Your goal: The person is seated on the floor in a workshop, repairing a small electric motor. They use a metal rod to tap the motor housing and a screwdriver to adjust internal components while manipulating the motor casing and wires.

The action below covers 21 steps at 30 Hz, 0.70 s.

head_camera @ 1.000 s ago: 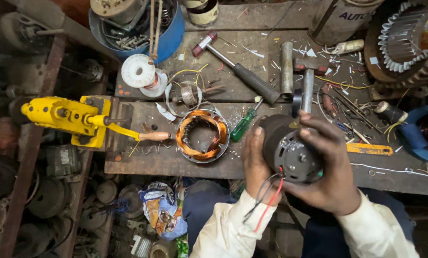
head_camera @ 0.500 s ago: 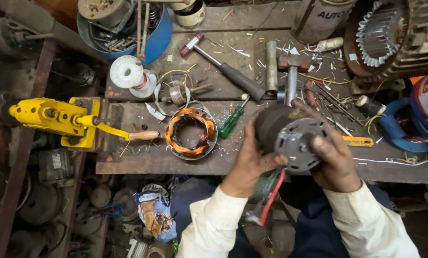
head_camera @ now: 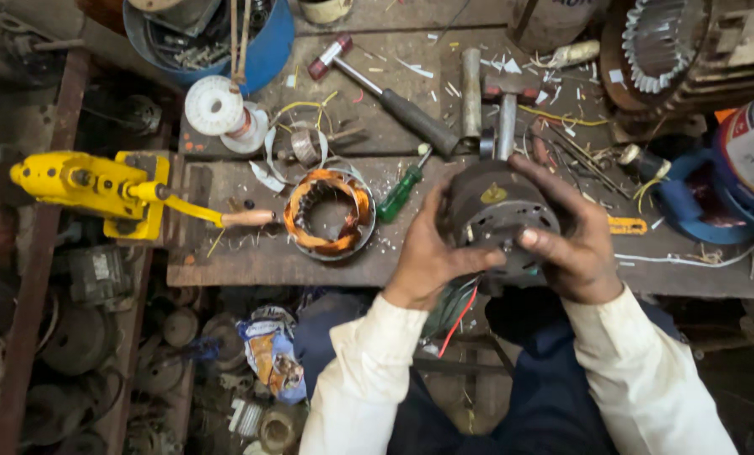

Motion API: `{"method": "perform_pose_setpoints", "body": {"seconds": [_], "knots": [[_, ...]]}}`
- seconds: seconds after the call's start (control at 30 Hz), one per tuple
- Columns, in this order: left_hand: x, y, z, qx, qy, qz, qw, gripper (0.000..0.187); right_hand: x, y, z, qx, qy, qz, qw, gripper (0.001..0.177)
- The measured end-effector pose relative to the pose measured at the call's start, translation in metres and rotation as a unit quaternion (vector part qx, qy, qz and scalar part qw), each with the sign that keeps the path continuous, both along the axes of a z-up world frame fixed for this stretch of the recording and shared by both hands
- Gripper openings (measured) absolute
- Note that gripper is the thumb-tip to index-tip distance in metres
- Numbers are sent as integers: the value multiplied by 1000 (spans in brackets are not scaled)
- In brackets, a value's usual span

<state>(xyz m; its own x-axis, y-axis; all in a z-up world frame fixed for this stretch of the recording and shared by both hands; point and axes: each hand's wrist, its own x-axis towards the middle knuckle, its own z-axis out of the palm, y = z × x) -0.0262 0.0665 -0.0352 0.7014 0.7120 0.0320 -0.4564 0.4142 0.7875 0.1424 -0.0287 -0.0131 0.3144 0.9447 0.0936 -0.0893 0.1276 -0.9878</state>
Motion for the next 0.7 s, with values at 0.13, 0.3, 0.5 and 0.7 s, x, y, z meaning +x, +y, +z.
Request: {"method": "perform_pose_setpoints", "body": {"seconds": [0.13,0.3,0.5,0.7], "knots": [[-3,-8,-1,-31,-15,15,999,102,-2,-3,0,36,-105,12,994,81],[-6,-23,-17,-69,-105,34,992,88,-4,4,5,122,68,45,989,75],[6,-46,-38,-302,-215,69,926,81,0,-7,-12,94,-373,-102,918,31],[-2,-44,-42,-387,-298,-8,872,78,-2,-16,-4,158,-453,-126,869,15]]}}
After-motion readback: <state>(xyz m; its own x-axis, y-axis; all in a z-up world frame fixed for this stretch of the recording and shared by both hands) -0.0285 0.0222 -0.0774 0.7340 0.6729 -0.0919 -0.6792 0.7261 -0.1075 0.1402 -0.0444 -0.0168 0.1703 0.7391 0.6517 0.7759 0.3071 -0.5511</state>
